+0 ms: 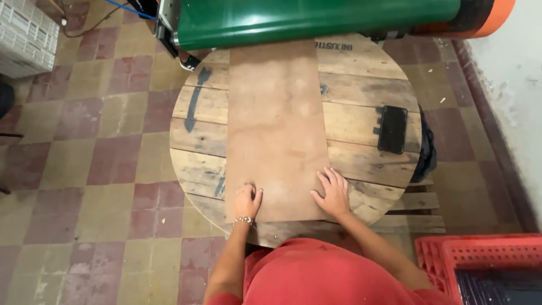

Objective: Folding and stacking plastic bags into a crate at the end of a production line.

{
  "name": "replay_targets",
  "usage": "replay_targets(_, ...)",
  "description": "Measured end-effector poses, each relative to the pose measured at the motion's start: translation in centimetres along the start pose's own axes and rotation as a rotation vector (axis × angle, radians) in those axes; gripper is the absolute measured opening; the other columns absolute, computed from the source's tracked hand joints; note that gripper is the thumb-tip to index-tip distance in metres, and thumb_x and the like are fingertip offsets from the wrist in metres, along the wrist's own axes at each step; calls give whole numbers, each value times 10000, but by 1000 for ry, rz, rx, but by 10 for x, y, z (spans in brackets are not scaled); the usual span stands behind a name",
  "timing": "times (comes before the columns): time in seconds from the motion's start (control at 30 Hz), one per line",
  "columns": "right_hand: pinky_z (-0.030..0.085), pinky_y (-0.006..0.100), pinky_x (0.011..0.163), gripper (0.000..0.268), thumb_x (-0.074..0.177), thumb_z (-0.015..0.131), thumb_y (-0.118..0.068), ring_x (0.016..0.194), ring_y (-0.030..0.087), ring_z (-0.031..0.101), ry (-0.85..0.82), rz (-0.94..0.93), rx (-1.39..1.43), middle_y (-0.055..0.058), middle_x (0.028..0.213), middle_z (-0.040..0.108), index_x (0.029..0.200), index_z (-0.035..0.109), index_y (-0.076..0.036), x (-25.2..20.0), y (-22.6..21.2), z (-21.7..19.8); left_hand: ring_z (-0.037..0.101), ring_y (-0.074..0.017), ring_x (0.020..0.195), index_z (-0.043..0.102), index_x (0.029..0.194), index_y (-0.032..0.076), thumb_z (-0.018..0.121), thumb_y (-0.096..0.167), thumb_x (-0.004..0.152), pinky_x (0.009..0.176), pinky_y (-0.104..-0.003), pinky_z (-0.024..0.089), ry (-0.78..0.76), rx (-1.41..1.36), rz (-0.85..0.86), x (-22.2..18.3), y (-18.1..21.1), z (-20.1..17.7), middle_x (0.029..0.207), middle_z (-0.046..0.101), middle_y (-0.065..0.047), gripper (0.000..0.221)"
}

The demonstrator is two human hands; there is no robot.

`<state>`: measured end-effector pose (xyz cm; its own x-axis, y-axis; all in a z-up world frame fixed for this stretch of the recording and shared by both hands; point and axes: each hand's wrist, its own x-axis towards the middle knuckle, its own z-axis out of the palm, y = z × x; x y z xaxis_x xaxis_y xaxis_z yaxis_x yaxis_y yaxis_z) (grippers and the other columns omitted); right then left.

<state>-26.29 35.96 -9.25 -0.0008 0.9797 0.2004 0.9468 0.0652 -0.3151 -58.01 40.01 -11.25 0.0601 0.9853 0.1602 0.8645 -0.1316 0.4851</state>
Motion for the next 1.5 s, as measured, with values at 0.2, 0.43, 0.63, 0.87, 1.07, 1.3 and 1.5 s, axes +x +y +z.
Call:
replay_targets(0.2,337,474,1110,684,787,704,-525,1420,247,405,35,-18,-5,36,1489,476,1392,557,-242,0,0,-3,661,-281,891,547,819,185,625,534,895,797,-396,543,-52,48,-41,0,6,-2,802,619,-58,366)
replay_targets(0.43,336,483,1109,672,795,683,-549,1425,248,402,7,-8,-13,31,1491,473,1385,555,-254,1,1,-1,651,-269,912,552,829,183,642,520,878,820,-381,539,-33,47,-30,2,8,-4,826,623,-54,353)
replay_targets(0.63,353,477,1096,654,805,668,-567,1415,236,426,40,-30,-29,21,1484,487,1373,568,-259,2,5,10,640,-281,913,544,808,178,651,484,876,820,-394,532,-20,-22,-28,5,1,3,817,611,-60,330)
replay_targets(0.87,413,466,1043,669,787,665,-587,1372,241,490,118,-71,-65,25,1449,523,1369,576,-269,1,14,21,632,-265,934,521,814,191,618,474,897,836,-385,532,-58,-50,-28,1,5,-4,828,597,-44,311)
replay_targets(1.07,399,469,1047,651,812,651,-576,1385,256,476,114,-62,-55,38,1454,515,1374,571,-257,-1,12,19,630,-264,892,525,802,185,620,458,902,817,-381,528,-26,-30,18,0,5,-8,793,579,-47,305)
replay_targets(1.3,402,464,1039,656,779,695,-549,1383,249,482,117,-64,-52,25,1448,525,1359,583,-264,-1,12,19,635,-264,895,524,808,180,606,466,900,821,-384,528,-36,-18,9,0,10,-14,799,582,-51,311)
replay_targets(1.5,416,470,1031,648,791,690,-542,1374,257,494,97,-52,-38,33,1452,530,1363,590,-254,-1,3,8,630,-280,881,514,809,171,616,447,898,818,-397,522,-37,-33,28,0,13,-21,797,571,-62,308)
